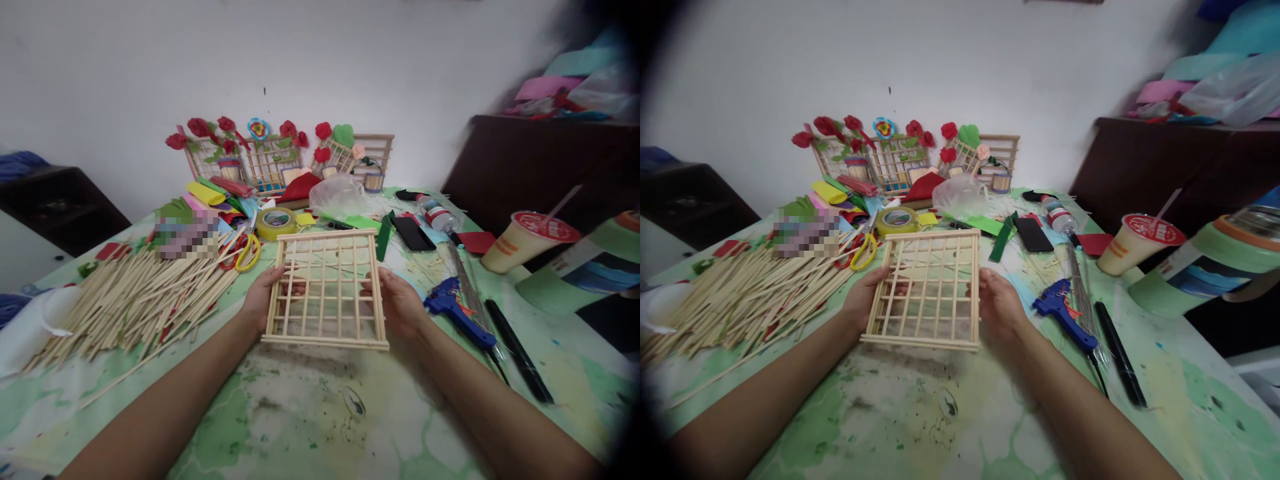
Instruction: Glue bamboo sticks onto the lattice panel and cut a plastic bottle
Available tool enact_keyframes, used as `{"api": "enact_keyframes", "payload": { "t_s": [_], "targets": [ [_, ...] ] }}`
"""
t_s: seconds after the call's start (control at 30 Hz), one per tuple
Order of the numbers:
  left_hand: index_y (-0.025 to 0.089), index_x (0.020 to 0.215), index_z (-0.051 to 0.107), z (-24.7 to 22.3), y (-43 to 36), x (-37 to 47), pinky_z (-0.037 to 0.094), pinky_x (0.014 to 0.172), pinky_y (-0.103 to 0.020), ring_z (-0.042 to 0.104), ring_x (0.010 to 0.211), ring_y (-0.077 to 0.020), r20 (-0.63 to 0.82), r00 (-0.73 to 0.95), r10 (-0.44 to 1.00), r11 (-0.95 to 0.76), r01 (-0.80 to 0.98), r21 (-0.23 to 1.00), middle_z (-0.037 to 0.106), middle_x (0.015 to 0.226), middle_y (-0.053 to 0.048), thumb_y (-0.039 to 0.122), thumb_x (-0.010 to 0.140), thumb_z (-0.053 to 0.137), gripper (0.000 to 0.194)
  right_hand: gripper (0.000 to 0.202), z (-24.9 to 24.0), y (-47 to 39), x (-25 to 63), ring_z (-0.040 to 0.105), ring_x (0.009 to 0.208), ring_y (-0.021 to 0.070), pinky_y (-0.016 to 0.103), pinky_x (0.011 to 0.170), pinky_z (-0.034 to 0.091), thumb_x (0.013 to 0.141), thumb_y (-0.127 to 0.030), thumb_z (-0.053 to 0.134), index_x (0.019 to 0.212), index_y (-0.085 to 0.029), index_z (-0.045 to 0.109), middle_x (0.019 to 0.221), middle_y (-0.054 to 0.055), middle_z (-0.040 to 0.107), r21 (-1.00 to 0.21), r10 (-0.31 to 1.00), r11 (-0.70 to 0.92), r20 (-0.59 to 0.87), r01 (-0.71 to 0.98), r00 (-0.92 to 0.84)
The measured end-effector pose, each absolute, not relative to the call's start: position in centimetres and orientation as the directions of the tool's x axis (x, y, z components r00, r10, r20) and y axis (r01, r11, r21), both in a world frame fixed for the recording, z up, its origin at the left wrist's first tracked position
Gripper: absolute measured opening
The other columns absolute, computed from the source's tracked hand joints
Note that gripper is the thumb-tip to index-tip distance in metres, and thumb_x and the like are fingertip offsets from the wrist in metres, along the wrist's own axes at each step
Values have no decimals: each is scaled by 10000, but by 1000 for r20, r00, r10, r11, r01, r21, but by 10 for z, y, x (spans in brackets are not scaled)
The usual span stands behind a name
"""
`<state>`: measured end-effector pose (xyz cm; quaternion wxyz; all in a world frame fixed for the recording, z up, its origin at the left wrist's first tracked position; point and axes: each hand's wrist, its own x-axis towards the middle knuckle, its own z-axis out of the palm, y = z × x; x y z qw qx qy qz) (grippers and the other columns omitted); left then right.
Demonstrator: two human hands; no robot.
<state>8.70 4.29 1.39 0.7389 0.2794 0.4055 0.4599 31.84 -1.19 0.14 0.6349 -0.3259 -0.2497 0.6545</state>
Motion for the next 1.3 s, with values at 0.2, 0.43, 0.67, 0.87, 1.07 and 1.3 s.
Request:
{"api": "enact_keyframes", "payload": {
  "t_s": [0.2, 0.43, 0.67, 0.87, 1.07, 1.3],
  "targets": [
    [98, 903, 601, 20, 54, 79, 533, 443, -234, 639, 472, -152, -395, 199, 897, 437, -534, 724, 676, 618, -83, 230, 885, 412, 231, 142, 6, 2, 348, 471, 610, 92, 201, 542, 390, 775, -211, 594, 704, -214, 471, 632, -52, 373, -702, 945, 249, 26, -667, 325],
    [100, 965, 609, 15, 53, 79, 551, 463, -264, 647, 488, -165, -383, 195, 903, 425, -540, 727, 681, 638, -77, 236, 860, 458, 228, 195, 4, -6, 334, 474, 636, 114, 243, 574, 378, 698, -361, 705, 739, -205, 594, 687, -19, 500, -929, 955, 167, 69, -329, 288],
    [118, 919, 588, 16, 51, 81, 543, 473, -285, 646, 489, -177, -335, 176, 925, 378, -496, 782, 681, 633, -82, 223, 853, 456, 181, 268, -3, -11, 326, 466, 613, 114, 263, 613, 371, 752, -448, 652, 720, -183, 676, 688, 6, 589, -985, 971, 162, 148, -63, 186],
    [124, 937, 574, 14, 50, 81, 535, 483, -283, 654, 505, -189, -260, 158, 953, 304, -464, 832, 691, 649, -85, 212, 826, 484, 167, 245, 3, -12, 326, 492, 580, 144, 284, 594, 378, 686, -429, 702, 670, -186, 680, 599, 3, 599, -976, 956, 175, 200, 129, 214],
    [144, 895, 559, 12, 49, 80, 539, 491, -281, 670, 530, -203, -139, 139, 980, 186, -420, 888, 703, 666, -83, 209, 792, 546, 123, 238, -1, -10, 336, 513, 620, 183, 301, 595, 343, 816, -351, 569, 651, -213, 670, 592, 29, 568, -690, 874, 344, 483, 637, 50],
    [152, 916, 545, 9, 48, 81, 539, 481, -287, 671, 521, -210, -144, 130, 981, 184, -400, 898, 700, 659, -75, 221, 779, 562, 155, 238, -1, -10, 340, 456, 615, 171, 300, 604, 313, 814, -290, 548, 590, -210, 554, 587, 12, 497, -641, 824, 383, 562, 665, 67]
  ]
}}
